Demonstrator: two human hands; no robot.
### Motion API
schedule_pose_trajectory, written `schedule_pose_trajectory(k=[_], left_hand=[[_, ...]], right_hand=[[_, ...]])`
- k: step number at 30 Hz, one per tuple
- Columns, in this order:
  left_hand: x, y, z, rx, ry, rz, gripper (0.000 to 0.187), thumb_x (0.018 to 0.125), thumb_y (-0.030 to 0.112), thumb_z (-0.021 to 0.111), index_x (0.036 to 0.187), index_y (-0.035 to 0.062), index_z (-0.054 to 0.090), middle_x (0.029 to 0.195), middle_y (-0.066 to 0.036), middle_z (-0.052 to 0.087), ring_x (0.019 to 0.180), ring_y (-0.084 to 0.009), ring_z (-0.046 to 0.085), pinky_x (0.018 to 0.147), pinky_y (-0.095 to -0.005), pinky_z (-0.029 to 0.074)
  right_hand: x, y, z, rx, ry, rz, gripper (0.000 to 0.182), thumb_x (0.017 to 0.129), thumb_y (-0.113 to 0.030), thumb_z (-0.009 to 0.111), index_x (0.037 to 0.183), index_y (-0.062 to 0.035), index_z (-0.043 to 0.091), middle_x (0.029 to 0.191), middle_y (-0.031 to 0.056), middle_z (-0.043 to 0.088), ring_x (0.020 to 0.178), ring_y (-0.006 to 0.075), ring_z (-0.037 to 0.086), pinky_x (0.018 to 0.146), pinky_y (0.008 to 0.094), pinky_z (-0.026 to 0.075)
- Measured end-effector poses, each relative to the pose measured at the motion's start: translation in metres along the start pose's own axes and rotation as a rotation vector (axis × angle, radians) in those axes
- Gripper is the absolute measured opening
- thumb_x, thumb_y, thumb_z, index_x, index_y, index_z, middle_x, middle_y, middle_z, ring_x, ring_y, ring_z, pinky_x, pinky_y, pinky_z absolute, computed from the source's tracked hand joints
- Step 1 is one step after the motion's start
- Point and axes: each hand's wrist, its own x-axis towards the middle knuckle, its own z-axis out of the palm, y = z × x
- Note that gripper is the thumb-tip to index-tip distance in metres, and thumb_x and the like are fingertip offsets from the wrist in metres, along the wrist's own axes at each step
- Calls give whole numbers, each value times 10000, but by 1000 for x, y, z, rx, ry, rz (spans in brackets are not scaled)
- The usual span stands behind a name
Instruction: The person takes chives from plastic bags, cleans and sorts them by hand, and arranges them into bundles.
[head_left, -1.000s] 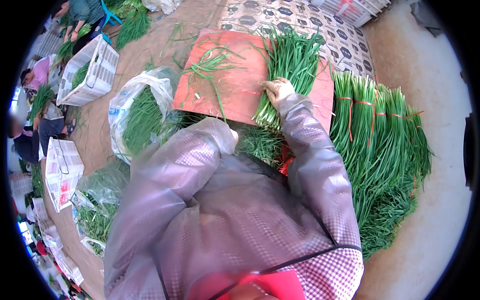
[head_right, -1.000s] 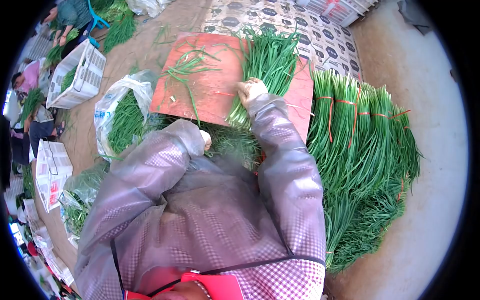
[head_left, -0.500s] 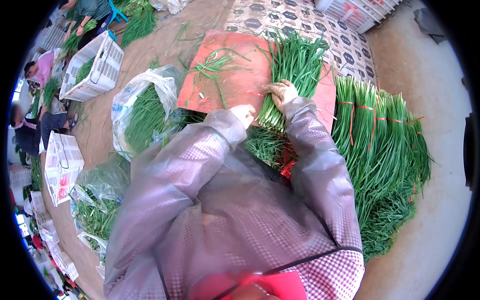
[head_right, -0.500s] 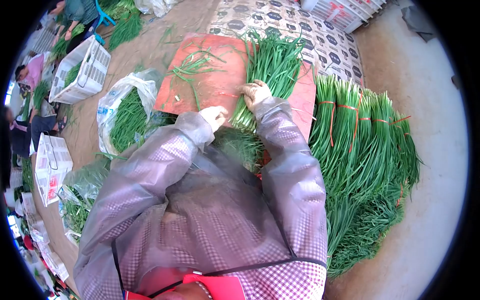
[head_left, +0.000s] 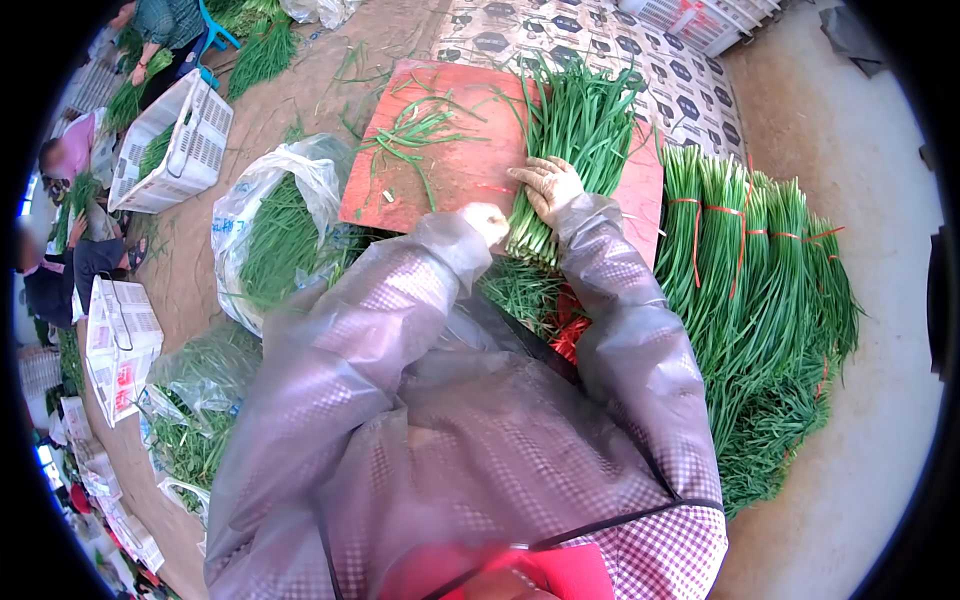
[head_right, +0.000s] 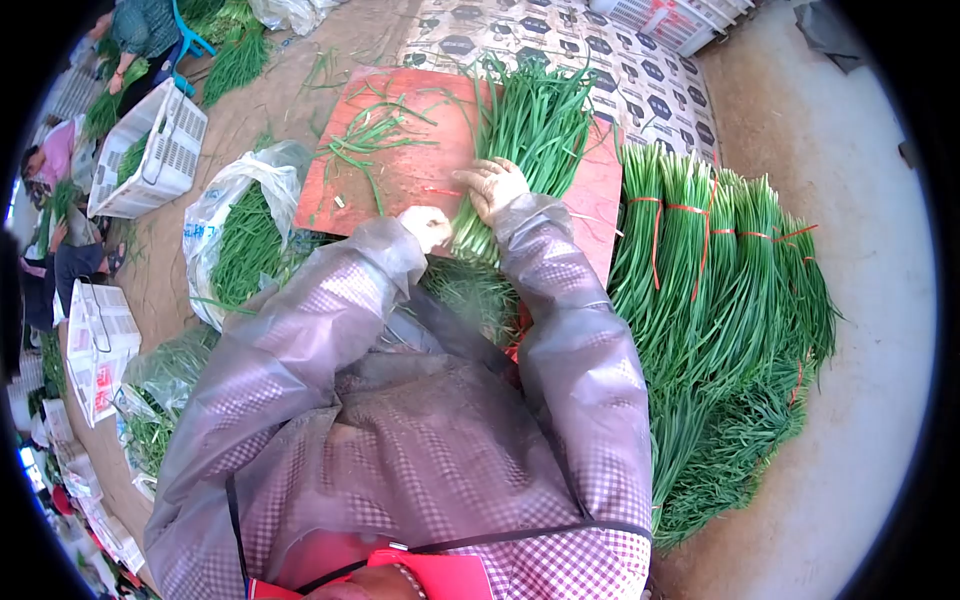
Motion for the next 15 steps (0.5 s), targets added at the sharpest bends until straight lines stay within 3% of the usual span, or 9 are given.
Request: schedule_pose_trajectory(k=[1,3,6,8,9,11,15], left_hand=[[2,4,-6,0,0,-1,132,795,178,633,869,78,679,676,-55,621,516,-125,539,479,-285,435],[6,14,-21,-216,-73,-183,105,785,166,631,836,85,674,628,-10,571,461,-86,462,413,-254,365],[11,18,-35,-324,-69,-214,100,787,144,614,786,52,655,602,-3,520,444,-81,413,400,-242,326],[10,21,-42,-392,-88,-219,112,796,133,597,788,28,638,593,-1,479,437,-68,371,391,-237,281],[7,24,-47,-390,-87,-218,112,796,133,597,788,28,638,593,-1,479,437,-68,371,391,-237,281],[0,29,-60,-513,-211,-228,136,722,174,665,745,41,648,616,-18,544,465,-90,438,423,-248,341],[-13,46,-94,-659,-268,-298,102,772,153,597,759,51,592,580,17,448,430,-73,365,392,-223,253]], right_hand=[[1,0,-2,6,-24,-25,392,781,-167,559,1172,-170,589,1153,109,599,1162,282,499,1038,428,313],[2,-4,-8,13,-47,-51,404,788,-207,572,1189,-162,578,1178,108,587,1187,286,477,1048,432,298],[4,-12,-20,-9,-152,-29,511,771,-326,616,1245,-156,531,1251,105,540,1253,283,410,1072,436,258],[6,-17,-24,-26,-235,24,714,707,-421,673,1329,-164,435,1333,111,465,1292,293,357,1087,440,226],[7,-17,-22,-27,-233,23,714,707,-421,673,1329,-164,435,1333,111,465,1292,293,357,1087,440,226],[10,-17,-18,-22,-220,100,909,648,-415,720,1400,-127,299,1377,134,403,1299,310,340,1091,438,219],[11,-23,-19,-30,-159,156,1051,623,-377,744,1436,-66,156,1381,185,372,1294,328,339,1091,432,218]])
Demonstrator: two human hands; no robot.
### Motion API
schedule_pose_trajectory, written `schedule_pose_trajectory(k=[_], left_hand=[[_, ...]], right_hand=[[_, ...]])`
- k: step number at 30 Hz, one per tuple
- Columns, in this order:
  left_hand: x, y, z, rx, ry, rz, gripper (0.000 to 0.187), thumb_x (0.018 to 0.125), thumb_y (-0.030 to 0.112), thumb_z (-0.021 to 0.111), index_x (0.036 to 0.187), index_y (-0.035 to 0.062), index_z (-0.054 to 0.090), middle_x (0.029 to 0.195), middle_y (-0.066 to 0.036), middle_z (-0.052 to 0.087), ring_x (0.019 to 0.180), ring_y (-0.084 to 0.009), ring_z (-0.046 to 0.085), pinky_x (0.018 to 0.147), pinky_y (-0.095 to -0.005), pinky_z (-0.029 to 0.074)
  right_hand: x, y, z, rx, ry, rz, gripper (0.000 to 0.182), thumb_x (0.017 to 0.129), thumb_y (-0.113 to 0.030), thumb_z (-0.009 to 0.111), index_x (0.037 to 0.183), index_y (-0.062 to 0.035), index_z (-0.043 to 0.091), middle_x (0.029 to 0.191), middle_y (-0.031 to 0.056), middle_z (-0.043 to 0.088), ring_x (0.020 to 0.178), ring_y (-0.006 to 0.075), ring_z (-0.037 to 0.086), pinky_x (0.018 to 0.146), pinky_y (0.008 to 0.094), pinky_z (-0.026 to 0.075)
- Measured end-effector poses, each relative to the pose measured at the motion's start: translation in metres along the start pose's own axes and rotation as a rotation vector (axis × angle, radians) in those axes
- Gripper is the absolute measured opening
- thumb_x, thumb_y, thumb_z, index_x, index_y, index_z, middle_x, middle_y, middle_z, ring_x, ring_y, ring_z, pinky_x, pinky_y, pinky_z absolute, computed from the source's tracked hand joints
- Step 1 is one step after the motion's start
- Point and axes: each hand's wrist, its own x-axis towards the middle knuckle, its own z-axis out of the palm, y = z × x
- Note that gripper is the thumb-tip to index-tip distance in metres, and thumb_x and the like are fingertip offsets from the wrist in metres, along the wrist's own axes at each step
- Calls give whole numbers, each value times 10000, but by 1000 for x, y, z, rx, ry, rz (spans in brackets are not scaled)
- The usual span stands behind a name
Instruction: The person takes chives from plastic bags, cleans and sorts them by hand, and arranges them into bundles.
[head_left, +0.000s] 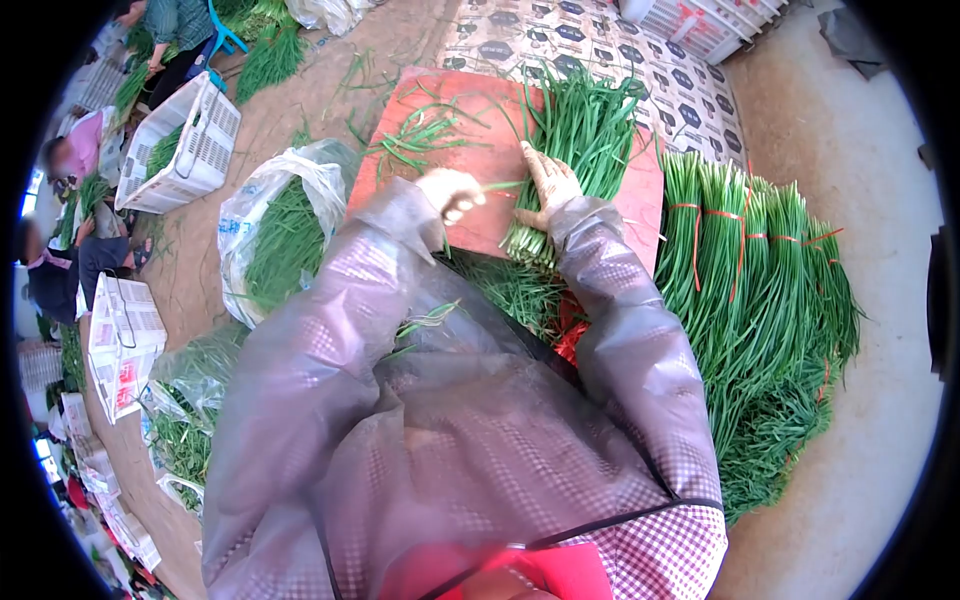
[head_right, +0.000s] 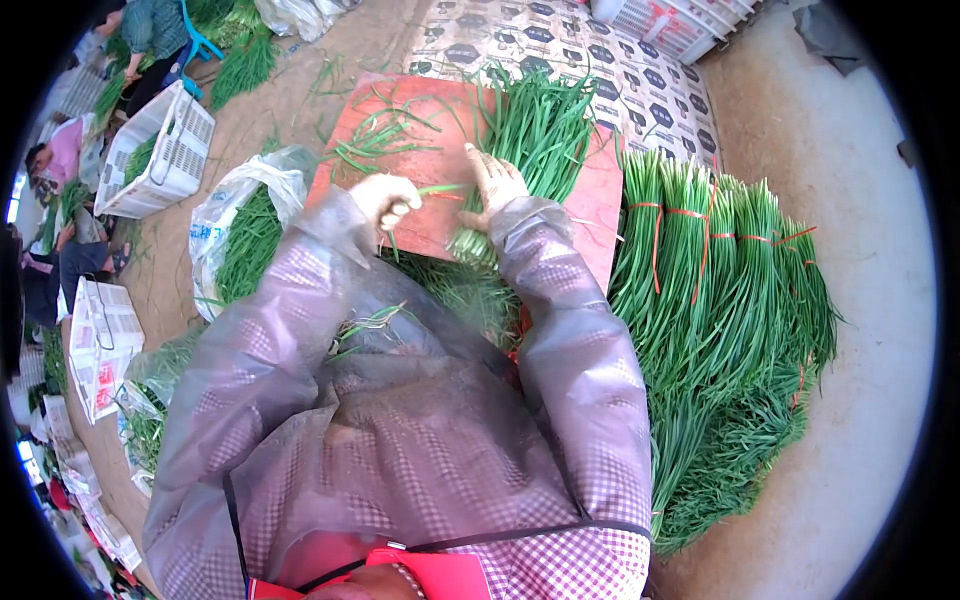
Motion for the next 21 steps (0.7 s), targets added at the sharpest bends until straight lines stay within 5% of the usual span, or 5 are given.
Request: schedule_pose_trajectory(k=[6,8,10,12,21], left_hand=[[-86,105,-23,-286,-46,503,118,802,183,588,754,82,550,617,2,478,463,-82,402,396,-234,316],[-92,132,-53,-175,-413,709,208,867,250,548,949,65,599,742,-11,557,567,-87,490,510,-220,405],[-122,151,-31,148,87,561,408,914,354,500,1194,61,543,980,-39,617,704,-100,553,657,-225,444],[-134,149,-52,281,181,527,522,929,407,478,1334,81,434,1212,-59,564,845,-118,578,765,-229,450],[-241,43,-210,548,304,372,490,936,364,505,1356,126,418,1183,18,582,926,-105,554,826,-261,452]], right_hand=[[-1,-4,-5,83,-5,88,1123,611,-347,746,1448,-43,60,1341,223,403,1287,348,347,1082,427,234],[0,1,-1,18,-10,38,1037,626,-376,719,1433,-63,150,1331,201,426,1287,338,348,1085,432,229],[3,5,5,-181,-119,-53,636,679,-413,637,1249,-153,527,1286,106,511,1274,310,375,1080,460,237],[2,5,7,-146,-76,-98,390,698,-381,617,1029,-184,673,1222,65,568,1263,297,392,1070,477,253],[8,12,-7,-125,-172,-189,475,782,-432,584,1206,-219,576,1320,93,493,1293,344,351,1064,521,220]])
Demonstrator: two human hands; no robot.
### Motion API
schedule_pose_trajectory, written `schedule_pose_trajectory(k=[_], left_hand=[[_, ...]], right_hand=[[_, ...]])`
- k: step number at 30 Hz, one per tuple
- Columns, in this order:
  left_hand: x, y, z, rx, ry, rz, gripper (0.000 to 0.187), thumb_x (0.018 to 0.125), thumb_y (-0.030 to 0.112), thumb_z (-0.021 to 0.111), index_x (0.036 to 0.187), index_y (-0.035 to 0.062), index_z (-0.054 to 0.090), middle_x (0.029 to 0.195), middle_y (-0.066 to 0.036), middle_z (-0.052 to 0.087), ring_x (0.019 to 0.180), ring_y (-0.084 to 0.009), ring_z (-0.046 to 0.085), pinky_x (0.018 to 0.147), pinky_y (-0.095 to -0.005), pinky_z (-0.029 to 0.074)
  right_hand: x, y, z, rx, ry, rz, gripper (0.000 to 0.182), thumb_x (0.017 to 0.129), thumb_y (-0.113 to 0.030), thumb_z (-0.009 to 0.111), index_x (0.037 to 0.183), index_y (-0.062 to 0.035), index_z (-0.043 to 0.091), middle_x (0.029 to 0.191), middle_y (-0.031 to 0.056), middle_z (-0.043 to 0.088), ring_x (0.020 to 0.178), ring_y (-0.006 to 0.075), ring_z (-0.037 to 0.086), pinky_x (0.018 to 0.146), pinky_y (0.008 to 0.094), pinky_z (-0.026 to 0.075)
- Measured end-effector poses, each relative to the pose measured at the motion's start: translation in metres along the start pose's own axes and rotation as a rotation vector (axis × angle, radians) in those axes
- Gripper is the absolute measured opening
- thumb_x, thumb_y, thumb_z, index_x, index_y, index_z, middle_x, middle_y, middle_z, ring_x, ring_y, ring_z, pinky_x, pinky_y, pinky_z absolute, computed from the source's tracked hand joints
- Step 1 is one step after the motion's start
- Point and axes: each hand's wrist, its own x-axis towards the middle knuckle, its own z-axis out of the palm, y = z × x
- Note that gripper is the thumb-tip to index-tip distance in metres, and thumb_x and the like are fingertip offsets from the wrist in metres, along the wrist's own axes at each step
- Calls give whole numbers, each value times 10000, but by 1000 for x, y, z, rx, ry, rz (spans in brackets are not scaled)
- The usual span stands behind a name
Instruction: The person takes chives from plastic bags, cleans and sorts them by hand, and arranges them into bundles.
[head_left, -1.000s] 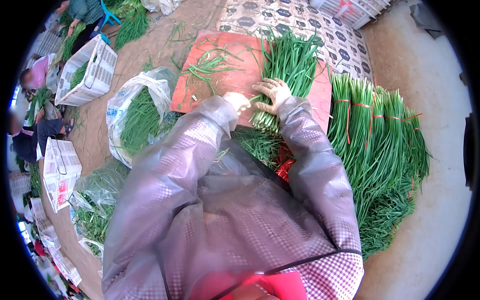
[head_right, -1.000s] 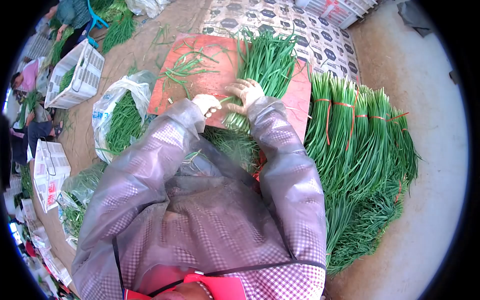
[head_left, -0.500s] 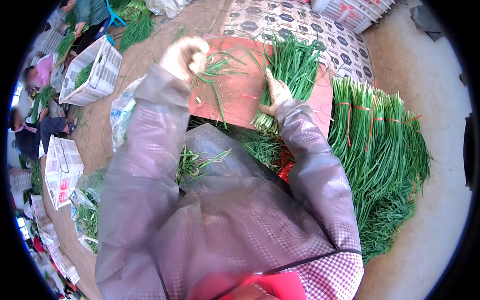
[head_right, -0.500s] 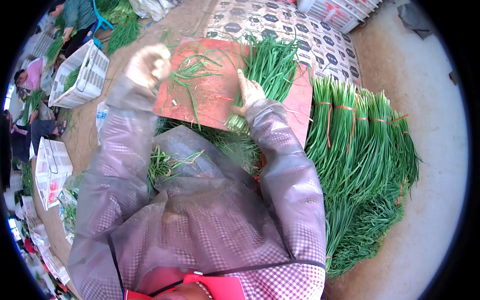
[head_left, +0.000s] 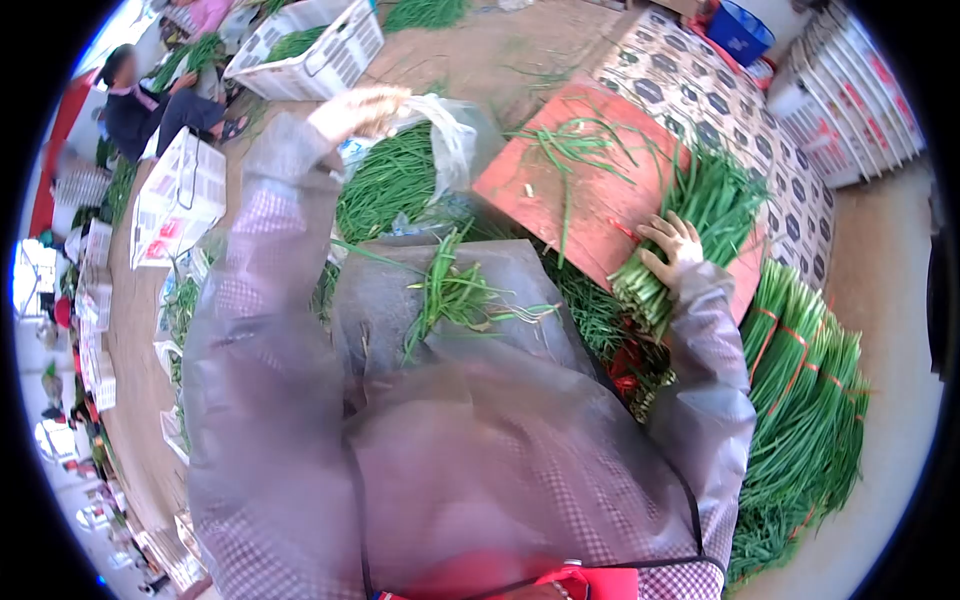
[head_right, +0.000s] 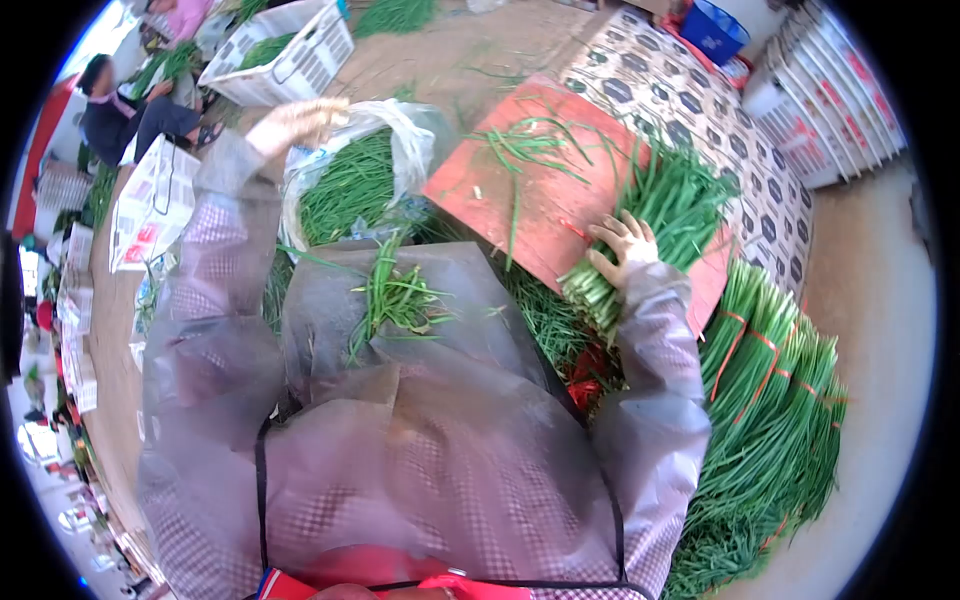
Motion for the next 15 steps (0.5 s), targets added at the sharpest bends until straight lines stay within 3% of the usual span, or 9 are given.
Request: schedule_pose_trajectory(k=[1,3,4,6,8,11,13,14,15], left_hand=[[-12,-28,-11,-21,13,-55,479,933,354,515,1353,141,427,1170,26,592,918,-100,558,812,-261,457],[-36,-73,-11,-202,258,-276,410,896,286,600,1266,127,523,1047,-3,630,753,-82,590,609,-203,452],[-42,-101,-15,-208,298,-336,401,892,276,604,1258,131,528,1032,-4,634,726,-86,587,587,-209,446],[-48,-152,-15,-226,349,-439,390,881,260,615,1242,134,538,1017,-3,639,691,-91,580,553,-218,435],[-48,-197,-10,-244,359,-485,402,866,250,626,1237,126,536,1022,-6,640,667,-97,573,537,-228,428],[-37,-230,8,-142,359,-500,418,836,227,647,1224,99,557,1012,-38,648,748,-116,596,624,-256,468],[-31,-242,20,-143,375,-468,426,809,204,662,1206,78,573,1002,-59,651,812,-148,608,698,-277,488],[-27,-267,19,-79,349,-442,435,796,182,663,1203,59,571,1036,-85,642,871,-169,604,779,-284,484],[-24,-291,18,5,346,-340,433,804,183,647,1208,51,564,1077,-99,631,894,-159,593,813,-282,470]], right_hand=[[2,-6,-9,-41,-55,39,515,789,-451,575,1244,-211,546,1348,95,468,1302,344,339,1070,525,203],[14,-31,-29,-73,-63,40,588,799,-484,558,1292,-170,497,1374,91,438,1312,344,320,1077,540,163],[26,-54,-40,42,54,-71,615,802,-479,558,1291,-113,483,1345,125,461,1280,361,364,1067,515,217],[64,-123,-65,634,171,-427,557,791,-330,606,1245,-28,489,1230,207,524,1156,383,482,993,428,368],[105,-183,-59,626,130,-670,561,745,-215,636,1252,-30,482,1215,221,523,1160,372,482,993,435,374],[159,-261,-6,541,54,-594,557,789,-193,589,1306,-51,435,1270,219,485,1176,381,463,986,431,386],[204,-295,47,500,-78,-353,557,820,-250,561,1320,-63,400,1244,251,488,1122,381,504,942,441,415],[226,-319,27,375,-324,-118,629,808,-294,574,1345,-70,334,1198,290,498,1085,393,523,924,445,422],[256,-325,76,255,-283,-21,720,789,-332,596,1364,-58,260,1220,310,467,1099,405,509,927,462,413]])
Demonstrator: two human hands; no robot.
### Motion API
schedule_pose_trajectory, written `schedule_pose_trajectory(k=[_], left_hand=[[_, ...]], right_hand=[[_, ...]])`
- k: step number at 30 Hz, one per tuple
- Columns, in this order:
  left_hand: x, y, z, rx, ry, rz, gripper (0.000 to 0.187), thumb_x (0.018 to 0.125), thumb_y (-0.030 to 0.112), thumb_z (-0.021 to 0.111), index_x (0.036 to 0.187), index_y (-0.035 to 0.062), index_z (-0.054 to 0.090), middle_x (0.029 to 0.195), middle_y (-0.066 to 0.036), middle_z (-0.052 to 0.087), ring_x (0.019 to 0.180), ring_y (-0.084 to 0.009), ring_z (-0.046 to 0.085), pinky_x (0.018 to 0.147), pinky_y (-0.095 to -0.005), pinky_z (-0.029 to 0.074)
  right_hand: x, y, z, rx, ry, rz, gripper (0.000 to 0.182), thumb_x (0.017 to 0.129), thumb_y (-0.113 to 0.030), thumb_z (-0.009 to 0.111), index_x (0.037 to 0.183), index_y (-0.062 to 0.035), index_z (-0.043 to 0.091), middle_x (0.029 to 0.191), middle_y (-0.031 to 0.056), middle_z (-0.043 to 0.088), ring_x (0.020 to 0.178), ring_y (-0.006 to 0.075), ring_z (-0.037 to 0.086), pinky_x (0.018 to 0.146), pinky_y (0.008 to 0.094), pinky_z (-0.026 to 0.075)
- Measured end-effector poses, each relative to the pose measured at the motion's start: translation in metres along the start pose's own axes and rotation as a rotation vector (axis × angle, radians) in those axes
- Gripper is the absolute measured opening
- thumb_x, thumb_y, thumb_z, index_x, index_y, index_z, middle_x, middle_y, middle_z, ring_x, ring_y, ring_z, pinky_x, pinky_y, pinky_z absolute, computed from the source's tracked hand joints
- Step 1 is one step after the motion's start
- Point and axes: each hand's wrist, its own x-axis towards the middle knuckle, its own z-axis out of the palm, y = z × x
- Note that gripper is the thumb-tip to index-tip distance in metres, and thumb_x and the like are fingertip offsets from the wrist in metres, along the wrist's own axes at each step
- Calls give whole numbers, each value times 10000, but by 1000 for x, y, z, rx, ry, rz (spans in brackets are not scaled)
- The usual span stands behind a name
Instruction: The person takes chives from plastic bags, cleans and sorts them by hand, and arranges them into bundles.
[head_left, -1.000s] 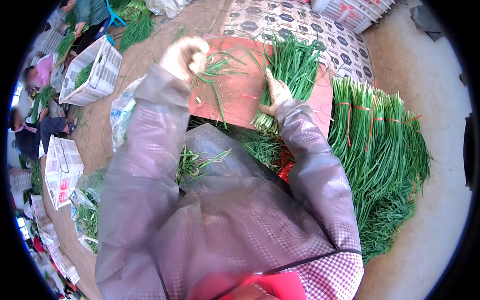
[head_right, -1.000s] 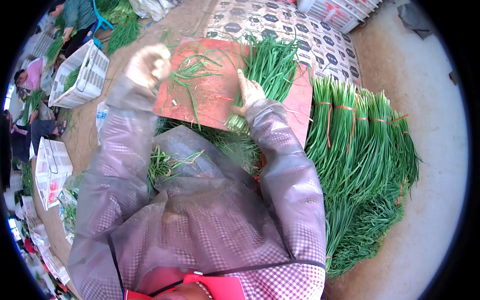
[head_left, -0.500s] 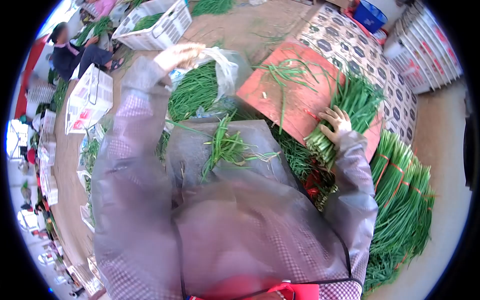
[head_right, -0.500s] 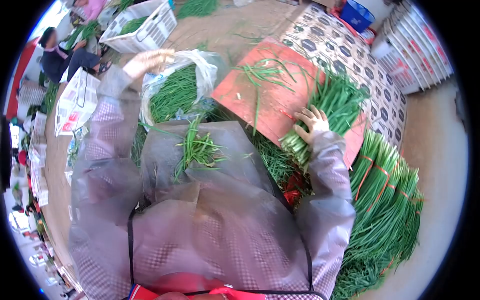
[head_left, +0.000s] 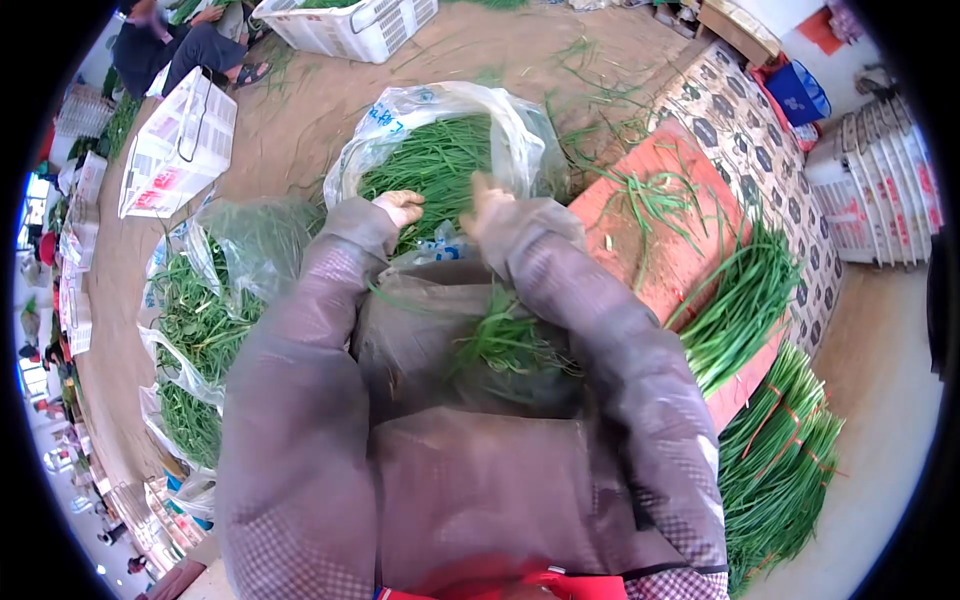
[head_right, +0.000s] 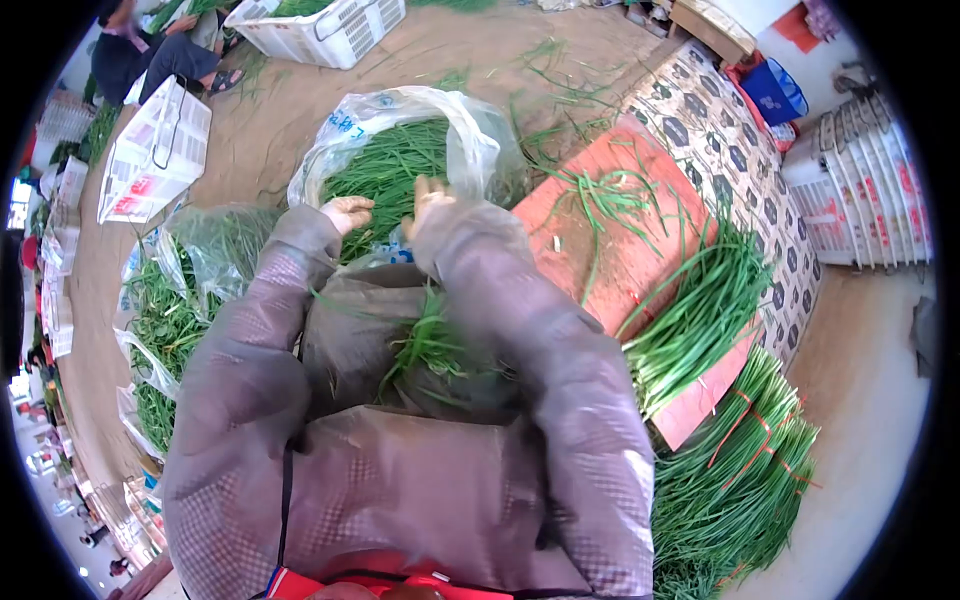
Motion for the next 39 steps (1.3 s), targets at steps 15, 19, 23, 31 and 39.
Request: schedule_pose_trajectory(k=[15,19,23,31,39], left_hand=[[-24,-51,46,478,-230,50,759,722,375,691,1330,41,384,1261,-223,459,1168,-358,461,970,-405,396],[-17,-55,61,595,-234,28,643,736,342,662,1259,38,444,1188,-216,513,1121,-362,498,924,-422,422],[-7,-89,67,756,-296,71,425,693,211,653,1067,61,520,1025,-159,588,986,-317,587,836,-399,477],[-21,-115,16,660,-204,-141,458,704,278,656,1120,106,574,1102,-124,602,1044,-330,572,874,-390,465],[-24,-17,-13,606,-4,70,505,684,195,656,1174,118,564,1248,-145,520,1104,-346,515,977,-418,397]], right_hand=[[125,86,120,179,398,658,493,792,-266,613,1137,-24,356,1071,198,443,930,337,483,790,431,401],[121,80,120,163,418,623,340,841,-240,552,1051,-17,405,958,176,465,830,309,490,717,411,405],[112,44,131,177,448,435,220,890,-215,491,966,-11,453,845,154,488,729,282,496,643,391,410],[112,10,187,1255,279,-253,282,971,-163,386,774,-11,519,607,104,511,509,223,478,475,352,391],[49,77,166,1443,684,373,161,896,-79,521,994,11,612,804,83,626,691,179,591,602,263,464]])
